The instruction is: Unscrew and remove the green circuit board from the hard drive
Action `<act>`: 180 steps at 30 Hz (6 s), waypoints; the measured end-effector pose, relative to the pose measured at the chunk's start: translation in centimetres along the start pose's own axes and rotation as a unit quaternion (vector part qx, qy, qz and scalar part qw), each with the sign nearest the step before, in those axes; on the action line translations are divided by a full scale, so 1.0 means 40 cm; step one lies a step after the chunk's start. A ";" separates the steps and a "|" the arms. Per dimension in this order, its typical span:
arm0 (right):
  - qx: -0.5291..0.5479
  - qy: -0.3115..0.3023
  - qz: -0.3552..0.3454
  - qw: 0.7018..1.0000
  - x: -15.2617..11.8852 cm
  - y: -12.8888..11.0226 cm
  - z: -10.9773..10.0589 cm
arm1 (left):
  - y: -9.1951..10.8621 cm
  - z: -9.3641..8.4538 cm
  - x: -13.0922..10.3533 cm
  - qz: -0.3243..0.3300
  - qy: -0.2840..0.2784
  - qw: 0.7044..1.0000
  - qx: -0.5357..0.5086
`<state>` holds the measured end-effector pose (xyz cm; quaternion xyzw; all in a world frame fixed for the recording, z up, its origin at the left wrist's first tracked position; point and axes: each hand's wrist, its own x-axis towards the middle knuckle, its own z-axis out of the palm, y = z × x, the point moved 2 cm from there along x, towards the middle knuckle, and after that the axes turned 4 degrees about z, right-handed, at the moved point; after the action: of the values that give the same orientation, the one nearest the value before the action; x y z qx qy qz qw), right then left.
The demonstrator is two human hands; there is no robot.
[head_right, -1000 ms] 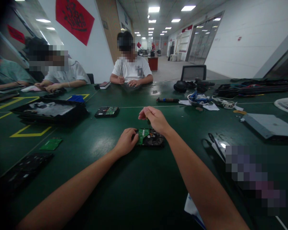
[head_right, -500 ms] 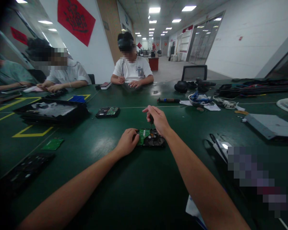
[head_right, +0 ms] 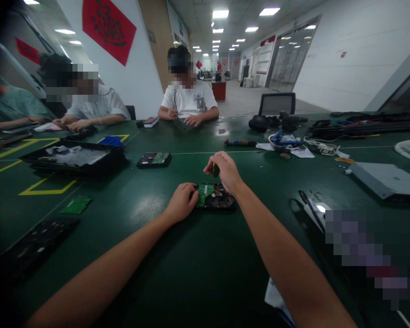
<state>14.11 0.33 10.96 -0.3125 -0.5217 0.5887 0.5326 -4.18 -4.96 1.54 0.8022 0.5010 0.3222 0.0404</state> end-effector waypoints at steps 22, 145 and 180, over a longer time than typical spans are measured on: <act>-0.002 -0.036 -0.005 0.999 -0.003 -0.003 0.008 | -0.003 0.003 0.002 0.002 0.000 1.000 0.001; -0.016 -0.019 -0.002 1.000 0.007 0.000 -0.010 | -0.008 0.007 0.001 0.000 -0.005 1.000 0.002; -0.132 0.061 -0.059 0.988 0.012 0.012 -0.027 | 0.039 -0.036 -0.009 0.107 0.013 0.990 -0.089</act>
<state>14.84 1.16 10.32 -0.3842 -0.5790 0.4622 0.5510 -3.87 -6.41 3.13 0.8399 0.3824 0.3787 0.0703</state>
